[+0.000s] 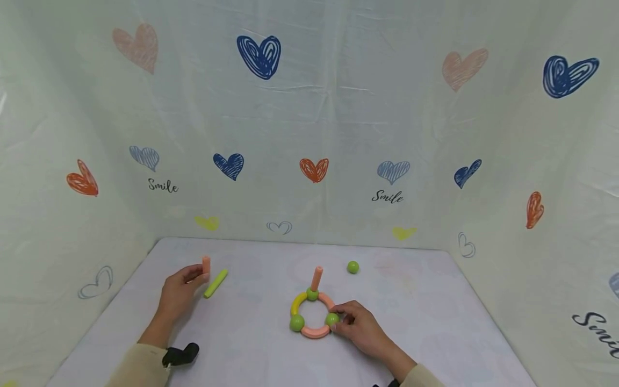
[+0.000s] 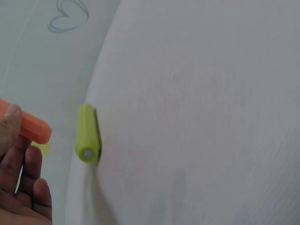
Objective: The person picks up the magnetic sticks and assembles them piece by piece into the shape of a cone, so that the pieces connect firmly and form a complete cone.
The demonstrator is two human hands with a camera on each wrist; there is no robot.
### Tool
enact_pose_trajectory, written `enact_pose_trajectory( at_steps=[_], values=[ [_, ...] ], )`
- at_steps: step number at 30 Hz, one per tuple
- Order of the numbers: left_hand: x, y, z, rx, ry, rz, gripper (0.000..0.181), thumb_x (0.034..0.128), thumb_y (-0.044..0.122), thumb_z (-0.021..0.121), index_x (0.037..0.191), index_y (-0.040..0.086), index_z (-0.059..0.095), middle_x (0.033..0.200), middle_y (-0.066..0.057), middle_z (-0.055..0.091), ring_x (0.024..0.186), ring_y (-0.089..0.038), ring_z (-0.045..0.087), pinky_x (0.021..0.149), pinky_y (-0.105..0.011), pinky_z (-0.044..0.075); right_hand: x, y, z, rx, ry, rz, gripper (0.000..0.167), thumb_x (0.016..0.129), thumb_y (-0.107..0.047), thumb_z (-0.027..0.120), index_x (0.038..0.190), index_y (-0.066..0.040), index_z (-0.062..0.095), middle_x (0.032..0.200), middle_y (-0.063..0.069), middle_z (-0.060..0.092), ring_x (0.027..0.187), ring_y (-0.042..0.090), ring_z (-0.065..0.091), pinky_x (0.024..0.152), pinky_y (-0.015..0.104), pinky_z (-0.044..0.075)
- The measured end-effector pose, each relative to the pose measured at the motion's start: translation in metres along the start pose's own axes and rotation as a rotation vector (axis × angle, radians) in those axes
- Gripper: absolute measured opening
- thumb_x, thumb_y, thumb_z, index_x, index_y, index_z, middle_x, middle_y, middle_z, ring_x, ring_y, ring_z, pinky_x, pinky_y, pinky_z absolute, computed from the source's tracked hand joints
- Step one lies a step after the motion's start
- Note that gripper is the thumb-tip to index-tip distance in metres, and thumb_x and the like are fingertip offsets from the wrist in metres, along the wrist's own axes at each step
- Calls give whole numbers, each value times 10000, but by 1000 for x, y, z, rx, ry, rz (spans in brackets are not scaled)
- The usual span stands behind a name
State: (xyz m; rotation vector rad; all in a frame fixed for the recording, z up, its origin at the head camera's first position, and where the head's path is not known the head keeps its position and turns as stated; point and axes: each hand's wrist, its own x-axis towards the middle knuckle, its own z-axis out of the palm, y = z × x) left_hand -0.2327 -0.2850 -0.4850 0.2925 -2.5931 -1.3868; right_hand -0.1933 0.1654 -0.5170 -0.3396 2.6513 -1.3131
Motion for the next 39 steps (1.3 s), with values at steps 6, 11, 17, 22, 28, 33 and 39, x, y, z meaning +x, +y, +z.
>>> enact_pose_trajectory(
  at_steps=[6, 11, 17, 22, 28, 33, 39],
  values=[
    [-9, 23, 15, -24, -42, 48, 461, 1034, 260, 707, 1391, -19, 623, 1354, -252, 680, 1294, -379, 610, 995, -375, 510, -1, -1, 1, 16, 4, 1, 317, 909, -300, 839, 1203, -207, 763, 1131, -11, 636, 855, 119, 551, 698, 227, 459],
    [-18, 39, 32, -65, -80, 70, 405, 1023, 215, 722, 1365, 8, 650, 1308, -201, 711, 1243, -319, 647, 885, -178, 488, -1, -1, 2, 13, 8, -3, 325, 905, -300, 844, 1204, -201, 763, 1128, -9, 633, 843, 111, 549, 693, 224, 459],
    [-30, 54, 54, -121, -119, 102, 346, 985, 185, 763, 1286, 27, 697, 1205, -133, 751, 1122, -239, 661, 871, -224, 511, -1, -3, 3, 11, 13, 5, 332, 899, -306, 849, 1201, -199, 762, 1118, -12, 625, 846, 115, 547, 687, 224, 460],
    [-43, 62, 74, -147, -148, 119, 311, 950, 166, 797, 1228, 48, 723, 1130, -75, 763, 1040, -177, 658, 845, -235, 523, -1, -5, 3, -2, 19, 7, 334, 892, -311, 856, 1190, -194, 761, 1112, -15, 621, 839, 110, 542, 680, 224, 454],
    [-62, 75, 103, -152, -202, 137, 266, 936, 166, 807, 1179, 85, 735, 1062, 0, 756, 999, -140, 654, 836, -244, 529, -3, -5, 4, -2, 30, 7, 333, 878, -305, 868, 1169, -184, 759, 1107, -9, 614, 834, 106, 545, 678, 220, 456],
    [-72, 82, 121, -184, -262, 152, 254, 932, 179, 811, 1160, 96, 736, 1039, 21, 752, 981, -131, 649, 823, -239, 521, -4, -6, 4, 1, 36, 6, 332, 873, -308, 871, 1158, -180, 757, 1099, -7, 612, 829, 108, 540, 672, 221, 452],
    [-76, 85, 132, -210, -305, 182, 257, 931, 162, 809, 1169, 97, 735, 1038, 15, 760, 972, -143, 653, 812, -228, 517, -4, -6, 5, 6, 38, 4, 323, 875, -318, 872, 1148, -187, 758, 1099, -8, 611, 824, 106, 542, 675, 219, 454]
  ],
)
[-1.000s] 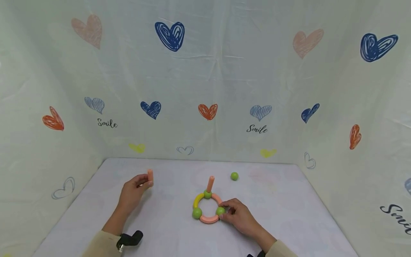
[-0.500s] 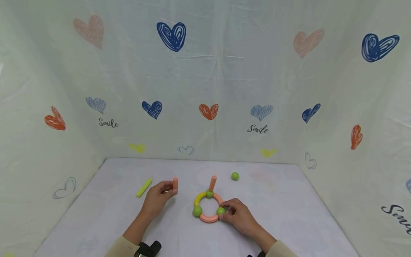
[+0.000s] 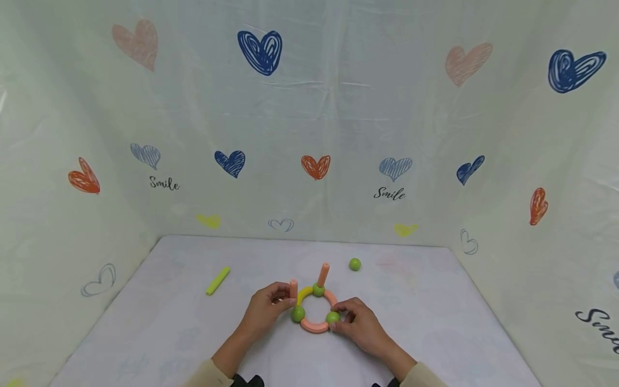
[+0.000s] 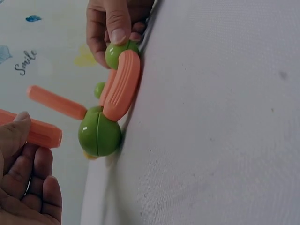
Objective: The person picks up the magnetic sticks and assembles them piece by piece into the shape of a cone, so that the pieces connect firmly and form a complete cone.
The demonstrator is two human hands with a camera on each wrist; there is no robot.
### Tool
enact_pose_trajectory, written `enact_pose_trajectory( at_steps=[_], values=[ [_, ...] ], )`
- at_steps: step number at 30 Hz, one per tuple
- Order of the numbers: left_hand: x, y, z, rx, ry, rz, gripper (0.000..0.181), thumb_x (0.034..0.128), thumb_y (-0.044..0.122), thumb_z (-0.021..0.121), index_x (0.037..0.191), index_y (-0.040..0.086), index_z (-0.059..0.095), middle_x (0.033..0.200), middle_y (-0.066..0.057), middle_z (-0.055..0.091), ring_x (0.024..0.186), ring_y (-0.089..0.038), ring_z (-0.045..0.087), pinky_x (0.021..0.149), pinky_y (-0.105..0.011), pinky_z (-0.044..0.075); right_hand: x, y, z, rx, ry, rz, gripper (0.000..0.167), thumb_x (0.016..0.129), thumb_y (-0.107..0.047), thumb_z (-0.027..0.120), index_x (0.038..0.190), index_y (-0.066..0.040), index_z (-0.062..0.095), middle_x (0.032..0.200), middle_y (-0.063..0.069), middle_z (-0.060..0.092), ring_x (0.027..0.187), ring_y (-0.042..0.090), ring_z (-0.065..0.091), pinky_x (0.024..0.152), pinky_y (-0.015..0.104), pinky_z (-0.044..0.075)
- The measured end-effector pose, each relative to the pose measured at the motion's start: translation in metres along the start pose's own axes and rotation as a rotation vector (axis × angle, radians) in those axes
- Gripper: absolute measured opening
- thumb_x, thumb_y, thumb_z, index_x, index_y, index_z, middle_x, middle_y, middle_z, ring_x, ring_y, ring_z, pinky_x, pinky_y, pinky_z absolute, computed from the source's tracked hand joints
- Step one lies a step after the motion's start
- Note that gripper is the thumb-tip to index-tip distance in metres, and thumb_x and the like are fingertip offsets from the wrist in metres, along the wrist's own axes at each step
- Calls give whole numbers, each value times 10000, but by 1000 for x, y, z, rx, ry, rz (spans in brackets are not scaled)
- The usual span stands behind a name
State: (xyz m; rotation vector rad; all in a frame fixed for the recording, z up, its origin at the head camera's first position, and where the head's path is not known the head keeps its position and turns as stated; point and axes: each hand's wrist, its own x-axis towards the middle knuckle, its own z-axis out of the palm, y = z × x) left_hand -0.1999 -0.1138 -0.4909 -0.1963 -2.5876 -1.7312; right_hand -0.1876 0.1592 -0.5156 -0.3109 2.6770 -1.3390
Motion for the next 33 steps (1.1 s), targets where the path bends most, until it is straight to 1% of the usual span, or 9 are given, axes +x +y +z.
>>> enact_pose_trajectory(
  at_steps=[4, 6, 14, 18, 23, 27, 30, 32, 33],
  values=[
    [0, -2, 5, -3, -15, 36, 251, 928, 185, 816, 1149, 93, 743, 1040, -4, 771, 974, -153, 673, 811, -230, 523, 0, 0, 0, 1, 5, -5, 321, 876, -315, 872, 1148, -187, 760, 1103, -9, 613, 822, 102, 544, 677, 219, 457],
    [0, -2, 8, 8, -24, 43, 247, 923, 190, 822, 1139, 94, 749, 1027, -5, 769, 958, -150, 669, 803, -234, 525, 0, 0, -1, -1, 6, -11, 322, 879, -316, 869, 1151, -185, 759, 1103, -11, 615, 820, 97, 546, 680, 219, 460],
    [-3, -5, 14, 69, -40, 6, 270, 919, 206, 828, 1163, 117, 753, 1005, 32, 731, 911, -110, 625, 767, -234, 517, 0, 2, -2, -3, 4, -29, 328, 883, -342, 866, 1153, -191, 757, 1086, -19, 614, 812, 78, 543, 685, 220, 455],
    [-5, -8, 15, 94, -53, 18, 297, 908, 199, 838, 1170, 91, 749, 981, 24, 724, 858, -96, 616, 728, -232, 523, -1, 3, 1, -12, 18, -37, 322, 874, -354, 872, 1131, -198, 758, 1060, -20, 604, 786, 73, 526, 668, 221, 443],
    [-4, -12, 15, 126, -40, 39, 306, 897, 166, 845, 1170, 73, 744, 988, 21, 733, 879, -85, 629, 746, -234, 538, -3, -1, 8, -11, 42, -56, 317, 848, -347, 892, 1088, -205, 740, 988, -18, 571, 759, 68, 497, 642, 223, 430],
    [-4, -13, 15, 144, -34, 45, 306, 898, 145, 839, 1179, 72, 741, 1022, -1, 744, 909, -113, 656, 769, -246, 553, -7, -5, 11, -33, 31, -87, 329, 831, -358, 904, 1065, -222, 716, 943, -37, 558, 749, 49, 482, 645, 218, 421],
    [-3, -13, 15, 150, -37, 42, 314, 903, 149, 833, 1193, 74, 738, 1051, -13, 748, 937, -132, 673, 785, -253, 562, -9, -7, 9, -27, -10, -97, 331, 851, -369, 889, 1079, -208, 711, 945, -46, 575, 763, 46, 492, 659, 215, 428],
    [-1, -13, 16, 156, -38, 39, 316, 907, 150, 831, 1199, 75, 736, 1060, -17, 749, 953, -141, 676, 791, -265, 568, -8, -8, 4, 5, -22, -73, 303, 895, -346, 853, 1100, -168, 718, 932, -37, 593, 765, 61, 507, 648, 221, 437],
    [0, -13, 17, 160, -39, 28, 319, 909, 155, 831, 1204, 80, 735, 1067, -12, 748, 964, -139, 676, 796, -260, 567, -5, -9, 1, 18, -11, -56, 287, 917, -334, 834, 1108, -151, 722, 918, -30, 598, 764, 73, 513, 643, 222, 440]
  ],
)
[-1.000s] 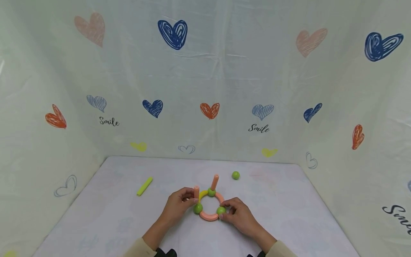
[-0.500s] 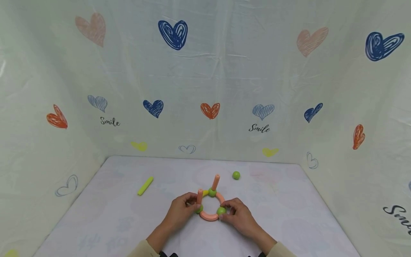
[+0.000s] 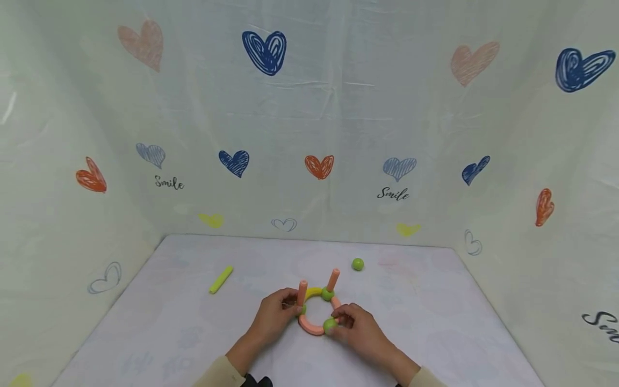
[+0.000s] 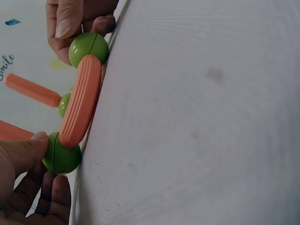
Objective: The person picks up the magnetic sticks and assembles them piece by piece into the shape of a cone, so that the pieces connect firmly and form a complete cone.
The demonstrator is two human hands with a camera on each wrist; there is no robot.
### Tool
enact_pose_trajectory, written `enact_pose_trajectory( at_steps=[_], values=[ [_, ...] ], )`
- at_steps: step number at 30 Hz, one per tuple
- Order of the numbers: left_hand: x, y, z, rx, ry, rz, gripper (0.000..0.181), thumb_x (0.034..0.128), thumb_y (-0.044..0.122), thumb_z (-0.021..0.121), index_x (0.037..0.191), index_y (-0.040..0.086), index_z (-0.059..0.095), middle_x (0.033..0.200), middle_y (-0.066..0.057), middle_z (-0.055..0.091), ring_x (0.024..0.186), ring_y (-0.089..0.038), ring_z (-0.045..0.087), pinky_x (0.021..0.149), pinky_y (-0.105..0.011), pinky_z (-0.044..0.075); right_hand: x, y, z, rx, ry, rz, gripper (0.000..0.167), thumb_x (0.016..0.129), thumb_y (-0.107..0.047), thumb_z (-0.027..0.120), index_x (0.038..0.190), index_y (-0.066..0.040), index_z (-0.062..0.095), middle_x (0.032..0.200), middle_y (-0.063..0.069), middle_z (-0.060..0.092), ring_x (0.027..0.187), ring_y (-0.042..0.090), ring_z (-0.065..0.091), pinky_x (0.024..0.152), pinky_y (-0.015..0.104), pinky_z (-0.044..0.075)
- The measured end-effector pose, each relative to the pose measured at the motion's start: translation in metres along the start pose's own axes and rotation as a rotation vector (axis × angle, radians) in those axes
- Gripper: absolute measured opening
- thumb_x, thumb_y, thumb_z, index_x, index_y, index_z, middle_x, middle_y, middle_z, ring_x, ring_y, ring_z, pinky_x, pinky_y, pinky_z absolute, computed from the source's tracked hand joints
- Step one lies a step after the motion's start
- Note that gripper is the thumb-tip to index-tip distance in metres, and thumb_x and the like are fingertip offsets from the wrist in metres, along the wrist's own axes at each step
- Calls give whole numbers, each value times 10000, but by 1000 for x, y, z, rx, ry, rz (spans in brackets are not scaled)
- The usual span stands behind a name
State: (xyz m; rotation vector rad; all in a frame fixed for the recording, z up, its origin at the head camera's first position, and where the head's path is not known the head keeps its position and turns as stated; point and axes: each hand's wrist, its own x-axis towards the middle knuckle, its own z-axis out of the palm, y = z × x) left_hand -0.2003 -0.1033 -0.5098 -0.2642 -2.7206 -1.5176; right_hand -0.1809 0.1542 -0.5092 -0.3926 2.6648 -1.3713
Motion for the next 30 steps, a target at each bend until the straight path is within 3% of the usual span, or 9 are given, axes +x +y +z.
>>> enact_pose_trajectory(
  at_steps=[3, 6, 11, 16, 23, 30],
  values=[
    [2, 0, 1, 13, -1, -19, 327, 909, 157, 832, 1214, 90, 734, 1079, -3, 746, 979, -134, 669, 802, -271, 567, 11, -3, -9, 23, 80, 59, 256, 960, -277, 786, 1144, -108, 731, 914, -15, 613, 796, 108, 537, 659, 228, 455],
    [4, 0, 2, 28, 1, -32, 335, 908, 166, 835, 1221, 106, 734, 1092, 9, 745, 985, -126, 667, 809, -274, 566, 26, -5, -15, -16, 145, 71, 322, 960, -244, 777, 1230, -77, 719, 1039, 17, 656, 926, 152, 582, 754, 269, 497],
    [7, -1, 2, 12, -7, 6, 330, 914, 165, 829, 1222, 94, 735, 1108, -14, 752, 1002, -154, 682, 824, -285, 571, 45, -3, -16, -44, 91, 70, 451, 941, -229, 779, 1356, -85, 677, 1285, 62, 672, 1144, 225, 613, 930, 416, 528],
    [10, -2, 5, -3, -25, 36, 332, 917, 160, 825, 1227, 81, 736, 1135, -39, 756, 1040, -190, 689, 847, -298, 573, 55, 3, -12, -39, 41, 39, 362, 950, -230, 775, 1274, -80, 718, 1217, 61, 727, 1128, 226, 651, 994, 483, 523],
    [17, -2, 8, 28, -39, 39, 328, 922, 160, 818, 1236, 98, 745, 1109, -10, 753, 970, -141, 666, 831, -306, 563, 60, 8, -9, -71, 71, 32, 216, 931, -210, 795, 1104, -90, 745, 969, -15, 714, 864, 123, 601, 802, 318, 513],
    [24, -3, 10, 14, -60, 24, 333, 944, 172, 797, 1266, 107, 746, 1147, -4, 762, 976, -124, 669, 856, -348, 574, 60, 8, -8, -91, 117, 57, 186, 902, -221, 823, 1029, -105, 753, 884, -28, 683, 781, 124, 563, 700, 275, 475]
  ],
)
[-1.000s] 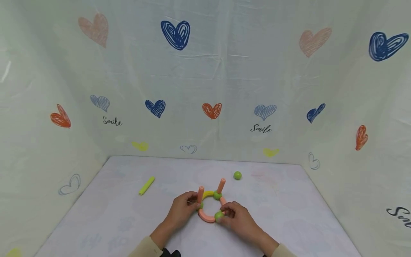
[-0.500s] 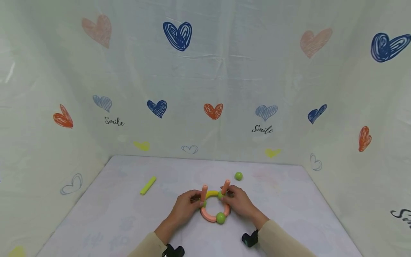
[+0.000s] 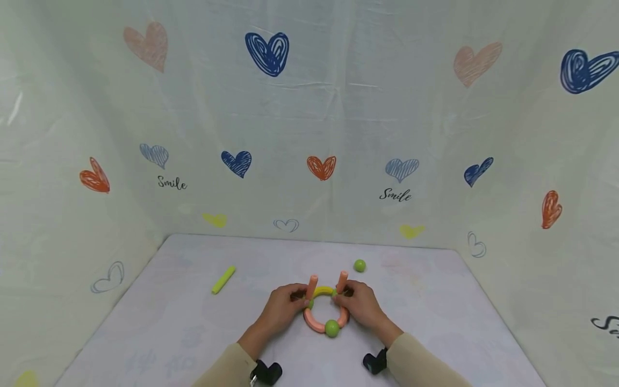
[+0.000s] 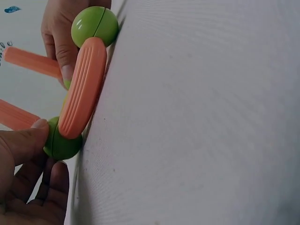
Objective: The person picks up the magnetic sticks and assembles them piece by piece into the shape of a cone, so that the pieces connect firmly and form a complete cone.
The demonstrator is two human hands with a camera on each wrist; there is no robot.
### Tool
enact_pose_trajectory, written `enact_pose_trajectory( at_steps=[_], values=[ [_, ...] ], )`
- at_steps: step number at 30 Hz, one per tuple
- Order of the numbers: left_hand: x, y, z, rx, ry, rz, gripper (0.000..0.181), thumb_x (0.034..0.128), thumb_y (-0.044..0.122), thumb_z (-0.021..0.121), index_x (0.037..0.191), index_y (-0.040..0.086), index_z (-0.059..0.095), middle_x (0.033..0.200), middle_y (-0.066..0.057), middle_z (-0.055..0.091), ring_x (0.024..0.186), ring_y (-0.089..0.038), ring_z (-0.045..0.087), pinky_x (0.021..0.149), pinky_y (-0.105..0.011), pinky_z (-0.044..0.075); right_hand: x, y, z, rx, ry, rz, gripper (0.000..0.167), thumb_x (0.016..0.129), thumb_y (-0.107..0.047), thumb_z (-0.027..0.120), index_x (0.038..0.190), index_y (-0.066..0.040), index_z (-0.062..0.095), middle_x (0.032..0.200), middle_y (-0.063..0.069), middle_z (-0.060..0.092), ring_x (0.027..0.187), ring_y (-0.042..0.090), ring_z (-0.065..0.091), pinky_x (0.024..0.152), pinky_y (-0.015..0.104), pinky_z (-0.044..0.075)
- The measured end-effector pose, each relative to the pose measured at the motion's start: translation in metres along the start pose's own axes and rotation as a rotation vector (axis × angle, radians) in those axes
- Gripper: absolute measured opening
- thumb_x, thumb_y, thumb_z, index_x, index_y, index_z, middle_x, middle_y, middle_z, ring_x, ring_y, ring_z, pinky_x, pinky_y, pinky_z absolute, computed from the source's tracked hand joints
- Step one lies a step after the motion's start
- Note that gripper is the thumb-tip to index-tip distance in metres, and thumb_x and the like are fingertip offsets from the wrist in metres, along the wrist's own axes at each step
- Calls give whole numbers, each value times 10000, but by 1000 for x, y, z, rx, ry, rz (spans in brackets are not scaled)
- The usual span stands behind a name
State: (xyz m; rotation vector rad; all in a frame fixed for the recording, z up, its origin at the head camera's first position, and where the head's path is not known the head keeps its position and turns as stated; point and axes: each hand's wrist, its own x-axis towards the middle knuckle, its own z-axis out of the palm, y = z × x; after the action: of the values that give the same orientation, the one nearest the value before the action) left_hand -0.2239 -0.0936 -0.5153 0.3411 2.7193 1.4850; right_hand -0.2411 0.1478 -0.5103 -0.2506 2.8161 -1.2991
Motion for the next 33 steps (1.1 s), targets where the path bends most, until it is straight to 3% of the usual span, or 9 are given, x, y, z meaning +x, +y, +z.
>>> enact_pose_trajectory(
  at_steps=[9, 14, 18, 24, 28, 33],
  values=[
    [-2, -1, -1, -9, 4, 12, 363, 942, 198, 798, 1279, 79, 732, 1191, -49, 757, 1004, -175, 692, 873, -387, 586, -3, 4, -2, 17, -7, 12, 229, 903, -256, 815, 1066, -118, 733, 911, -22, 675, 808, 130, 567, 730, 291, 477],
    [-8, -2, -15, -20, 64, -30, 334, 968, 233, 765, 1288, 144, 726, 1238, -34, 737, 1095, -202, 671, 912, -394, 574, -4, 7, -1, 30, -25, 24, 235, 909, -260, 793, 1073, -105, 730, 928, -13, 683, 819, 137, 577, 725, 291, 487],
    [-9, -8, -43, 21, 156, -60, 277, 988, 182, 737, 1265, 176, 741, 1233, -15, 729, 1151, -217, 623, 936, -401, 552, -5, 7, 0, 38, -28, 27, 223, 908, -261, 795, 1059, -110, 732, 913, -19, 679, 811, 134, 575, 714, 284, 483],
    [-7, -32, -103, 80, 249, -119, 315, 1003, 166, 718, 1315, 121, 723, 1322, -101, 697, 1238, -303, 584, 1029, -504, 502, -4, 6, -3, 37, 12, 24, 207, 901, -231, 798, 1055, -105, 742, 935, -13, 703, 823, 138, 586, 739, 297, 498],
    [-12, -49, -135, 110, 272, -179, 365, 1016, 183, 707, 1365, 77, 682, 1387, -185, 639, 1299, -380, 532, 1091, -581, 449, -3, 6, -3, 33, 26, 47, 204, 900, -224, 801, 1058, -108, 744, 921, -16, 693, 818, 140, 579, 739, 305, 498],
    [-20, -64, -158, 110, 261, -222, 437, 1012, 220, 717, 1410, 55, 643, 1449, -235, 583, 1350, -434, 480, 1099, -618, 415, -4, 8, -4, 26, 26, 57, 229, 897, -215, 806, 1078, -91, 740, 892, -18, 665, 802, 148, 563, 695, 301, 479]
  ],
)
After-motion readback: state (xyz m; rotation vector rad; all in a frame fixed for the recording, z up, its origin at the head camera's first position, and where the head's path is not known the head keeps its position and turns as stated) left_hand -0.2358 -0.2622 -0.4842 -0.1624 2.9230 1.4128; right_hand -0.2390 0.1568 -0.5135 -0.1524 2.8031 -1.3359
